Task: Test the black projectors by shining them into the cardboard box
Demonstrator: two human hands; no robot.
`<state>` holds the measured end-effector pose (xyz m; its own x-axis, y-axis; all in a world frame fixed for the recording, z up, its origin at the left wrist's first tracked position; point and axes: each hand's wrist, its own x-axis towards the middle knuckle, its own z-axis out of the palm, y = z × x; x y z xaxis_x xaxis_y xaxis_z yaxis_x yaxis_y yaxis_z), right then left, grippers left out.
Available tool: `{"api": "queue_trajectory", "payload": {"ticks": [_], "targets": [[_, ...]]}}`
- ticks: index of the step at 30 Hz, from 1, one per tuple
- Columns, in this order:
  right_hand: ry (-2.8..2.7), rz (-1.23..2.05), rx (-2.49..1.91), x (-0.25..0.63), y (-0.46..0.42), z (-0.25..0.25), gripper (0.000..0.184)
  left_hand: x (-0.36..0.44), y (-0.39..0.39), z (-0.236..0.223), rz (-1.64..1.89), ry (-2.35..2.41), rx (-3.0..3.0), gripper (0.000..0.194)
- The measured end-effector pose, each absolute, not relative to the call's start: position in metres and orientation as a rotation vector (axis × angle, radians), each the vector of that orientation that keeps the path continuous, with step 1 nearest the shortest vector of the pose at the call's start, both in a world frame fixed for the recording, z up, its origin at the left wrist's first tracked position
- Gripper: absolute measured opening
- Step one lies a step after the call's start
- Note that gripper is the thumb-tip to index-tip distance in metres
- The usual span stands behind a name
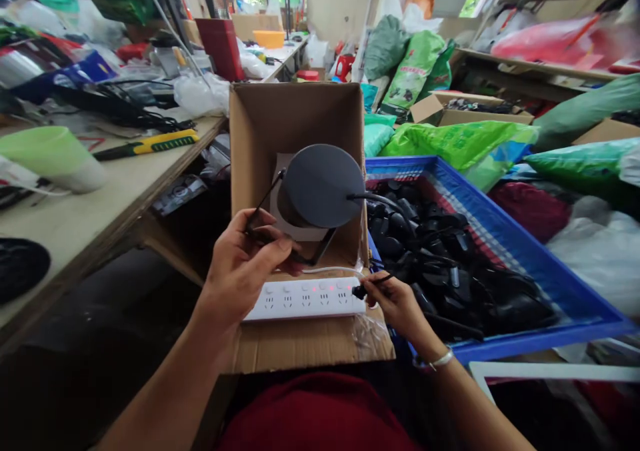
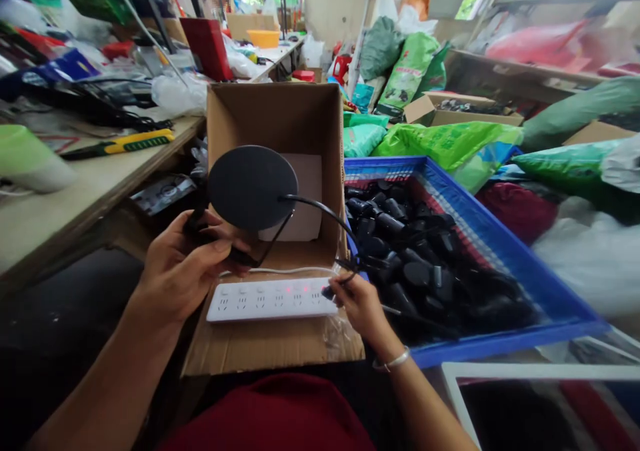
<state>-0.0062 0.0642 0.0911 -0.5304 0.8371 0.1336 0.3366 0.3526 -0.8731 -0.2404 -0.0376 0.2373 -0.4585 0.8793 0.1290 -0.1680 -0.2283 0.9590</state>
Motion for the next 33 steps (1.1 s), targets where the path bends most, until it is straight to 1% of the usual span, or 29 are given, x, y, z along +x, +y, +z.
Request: {"api": "queue_trajectory", "payload": {"ticks": [6, 13, 18, 28, 33], "targets": [[-2.181, 1.125, -0.899, -0.032, 0.073, 0.071, 0.023, -0.256, -0.046, 0.218, 1.781, 1.231, 0.823, 0.028], [-2.372, 1.063, -0.782, -0.033, 0.075, 0.082, 0.02, -0.273, -0.041, 0.192, 1.792, 1.173, 0.703, 0.033], [-2.375, 0.945, -0.795, -0.035, 0.073, 0.081, 0.025, -0.284, -0.035, 0.172, 1.804, 1.147, 0.656, 0.038], [-2.507, 0.724, -0.735, -0.036, 0.088, 0.076, 0.025, -0.29, -0.028, 0.16, 1.816, 1.105, 0.689, 0.039], [-2.543, 0.655, -0.665, -0.026, 0.08, 0.069, 0.024, -0.291, -0.027, 0.153, 1.804, 1.112, 0.673, 0.039]]}}
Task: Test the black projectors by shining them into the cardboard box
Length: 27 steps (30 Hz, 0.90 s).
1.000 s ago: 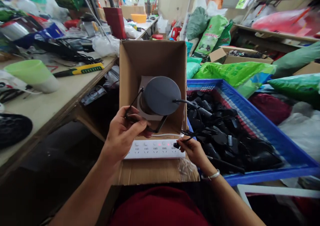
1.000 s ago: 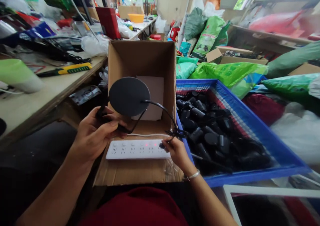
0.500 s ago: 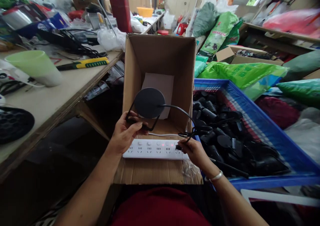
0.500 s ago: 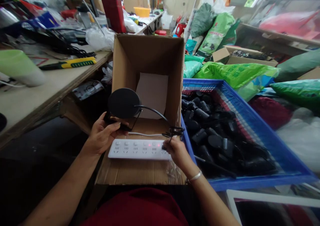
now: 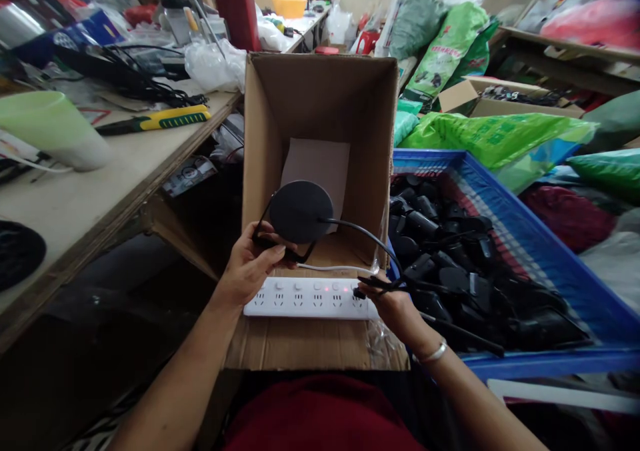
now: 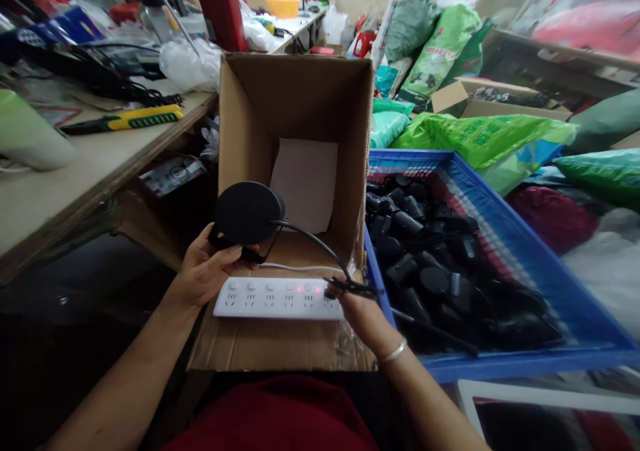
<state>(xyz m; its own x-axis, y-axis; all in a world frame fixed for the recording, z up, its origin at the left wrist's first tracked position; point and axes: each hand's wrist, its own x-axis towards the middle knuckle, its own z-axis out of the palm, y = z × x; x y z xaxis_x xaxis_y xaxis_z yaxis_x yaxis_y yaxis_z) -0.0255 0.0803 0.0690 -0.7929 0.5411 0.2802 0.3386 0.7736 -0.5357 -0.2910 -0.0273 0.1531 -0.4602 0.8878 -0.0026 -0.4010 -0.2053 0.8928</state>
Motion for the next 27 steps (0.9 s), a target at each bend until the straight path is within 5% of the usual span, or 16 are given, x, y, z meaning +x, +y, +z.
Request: {"api": "queue_trajectory", "payload": {"ticks": [12, 23, 27], "targets": [[-2.669, 0.747, -0.561, -0.031, 0.074, 0.08, 0.03, -0.287, -0.024, 0.149, 1.77, 1.116, 0.67, 0.036], [-2.345, 0.671, -0.886, -0.04, 0.048, 0.048, 0.02, -0.293, -0.005, 0.141, 1.787, 0.977, 0.634, 0.037], [-2.193, 0.872, -0.988, -0.039, 0.047, 0.035, 0.019, -0.294, -0.012, 0.129, 1.796, 0.986, 0.569, 0.034]]}}
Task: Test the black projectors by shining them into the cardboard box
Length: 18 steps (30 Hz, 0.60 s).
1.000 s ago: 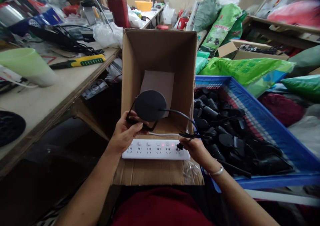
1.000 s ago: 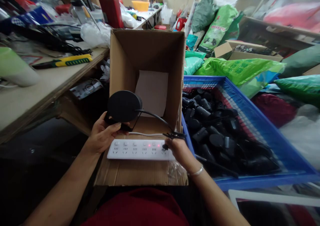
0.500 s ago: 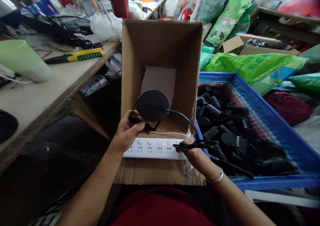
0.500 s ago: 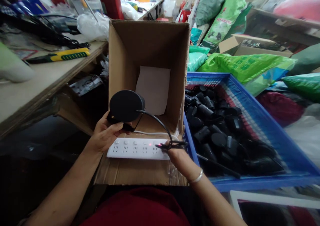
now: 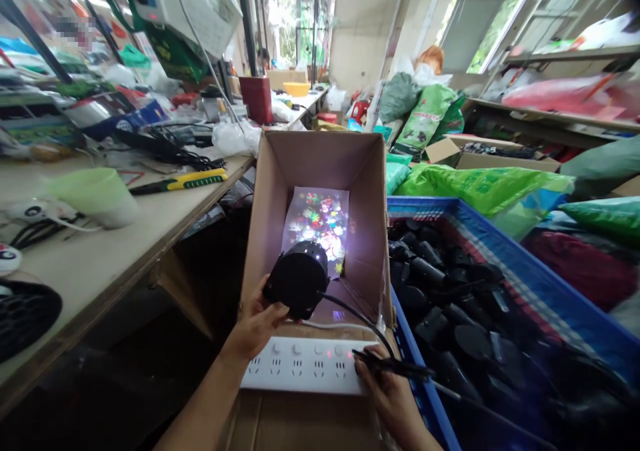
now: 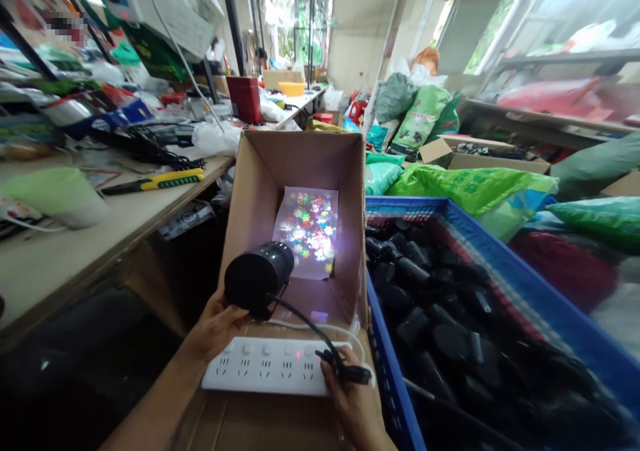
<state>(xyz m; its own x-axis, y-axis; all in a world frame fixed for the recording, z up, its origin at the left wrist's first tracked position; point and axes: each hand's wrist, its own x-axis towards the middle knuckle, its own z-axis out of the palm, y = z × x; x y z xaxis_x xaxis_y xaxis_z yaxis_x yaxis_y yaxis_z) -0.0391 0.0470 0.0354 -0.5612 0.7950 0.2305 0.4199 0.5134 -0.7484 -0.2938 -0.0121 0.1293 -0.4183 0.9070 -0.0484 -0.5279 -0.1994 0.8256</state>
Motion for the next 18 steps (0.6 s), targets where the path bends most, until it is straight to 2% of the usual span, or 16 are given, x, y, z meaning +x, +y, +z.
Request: {"api": "queue_trajectory", "payload": {"ticks": [4, 9, 18], "targets": [[-2.135, 1.0, -1.014, -0.037, 0.05, 0.034, 0.02, -0.294, -0.018, 0.13, 1.796, 1.04, 0.56, 0.027], [-2.004, 1.039, -1.034, -0.041, 0.048, 0.032, 0.023, -0.294, -0.022, 0.131, 1.799, 1.046, 0.559, 0.035], [-2.136, 0.759, -0.986, -0.038, 0.054, 0.025, 0.022, -0.293, -0.036, 0.113, 1.816, 1.054, 0.55, 0.052]]}}
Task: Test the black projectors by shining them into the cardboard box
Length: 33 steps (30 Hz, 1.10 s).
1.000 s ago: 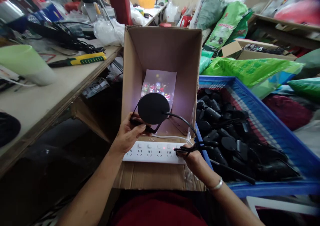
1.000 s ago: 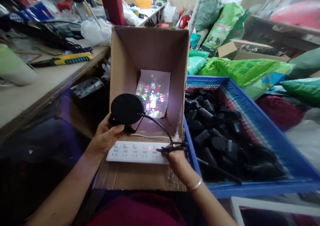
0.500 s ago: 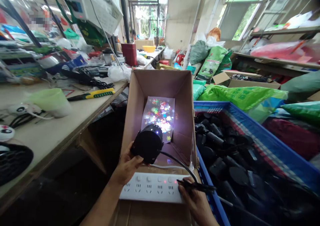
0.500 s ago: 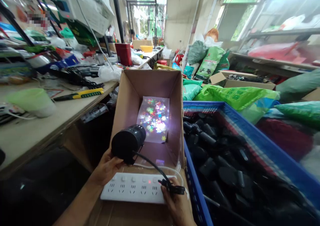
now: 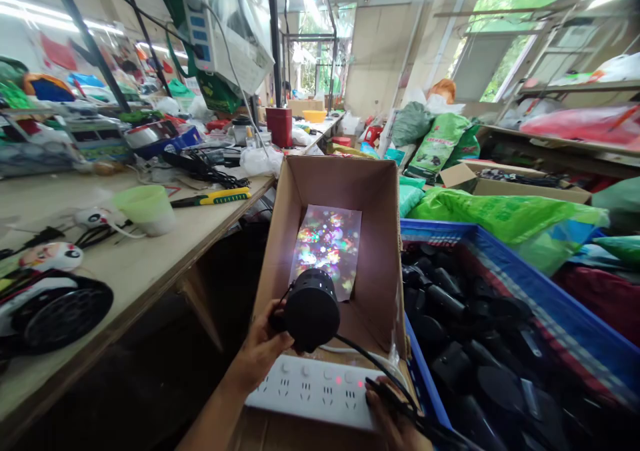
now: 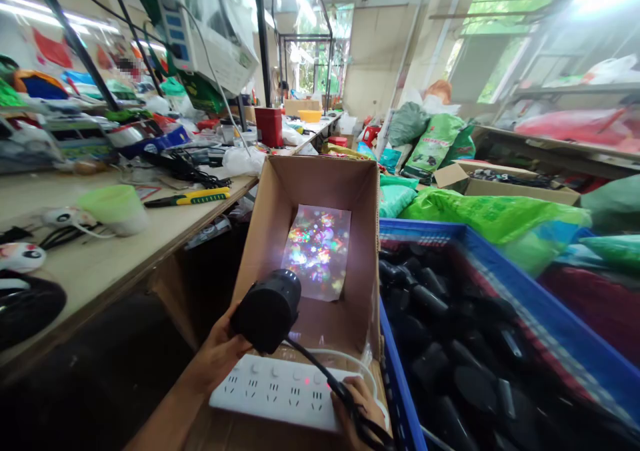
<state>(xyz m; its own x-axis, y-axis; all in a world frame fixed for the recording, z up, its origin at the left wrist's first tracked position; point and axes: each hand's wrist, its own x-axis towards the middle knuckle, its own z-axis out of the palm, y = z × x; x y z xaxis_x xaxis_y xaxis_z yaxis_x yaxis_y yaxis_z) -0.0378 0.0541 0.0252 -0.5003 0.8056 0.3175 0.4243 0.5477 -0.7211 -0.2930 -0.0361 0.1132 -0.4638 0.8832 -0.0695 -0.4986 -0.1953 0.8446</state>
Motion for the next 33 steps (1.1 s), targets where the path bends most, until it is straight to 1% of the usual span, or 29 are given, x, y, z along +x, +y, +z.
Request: {"api": "queue_trajectory", "payload": {"ticks": [2, 6, 8, 15, 19, 23, 26, 30, 33], "targets": [[-2.148, 0.749, -0.974, -0.037, 0.055, 0.024, 0.02, -0.291, -0.039, 0.115, 1.8, 1.056, 0.587, 0.051], [-2.118, 0.757, -0.951, -0.036, 0.054, 0.025, 0.019, -0.286, -0.041, 0.124, 1.727, 1.033, 0.705, 0.037], [-2.069, 0.778, -0.939, -0.037, 0.053, 0.028, 0.02, -0.284, -0.041, 0.127, 1.713, 1.035, 0.742, 0.034], [-2.018, 0.835, -0.934, -0.045, 0.051, 0.048, 0.026, -0.281, -0.041, 0.123, 1.687, 1.027, 0.756, 0.039], [-1.999, 0.809, -0.925, -0.047, 0.049, 0.053, 0.023, -0.279, -0.041, 0.124, 1.678, 1.005, 0.752, 0.036], [-2.016, 0.808, -0.914, -0.047, 0.046, 0.051, 0.022, -0.277, -0.041, 0.124, 1.659, 1.023, 0.748, 0.034], [-2.007, 0.805, -0.92, -0.048, 0.046, 0.048, 0.023, -0.275, -0.041, 0.123, 1.648, 1.02, 0.725, 0.038], [-2.015, 0.836, -0.939, -0.049, 0.047, 0.043, 0.02, -0.275, -0.04, 0.121, 1.654, 1.001, 0.704, 0.043], [-1.913, 0.902, -0.982, -0.049, 0.049, 0.038, 0.02, -0.277, -0.04, 0.12, 1.62, 1.036, 0.761, 0.041]]}}
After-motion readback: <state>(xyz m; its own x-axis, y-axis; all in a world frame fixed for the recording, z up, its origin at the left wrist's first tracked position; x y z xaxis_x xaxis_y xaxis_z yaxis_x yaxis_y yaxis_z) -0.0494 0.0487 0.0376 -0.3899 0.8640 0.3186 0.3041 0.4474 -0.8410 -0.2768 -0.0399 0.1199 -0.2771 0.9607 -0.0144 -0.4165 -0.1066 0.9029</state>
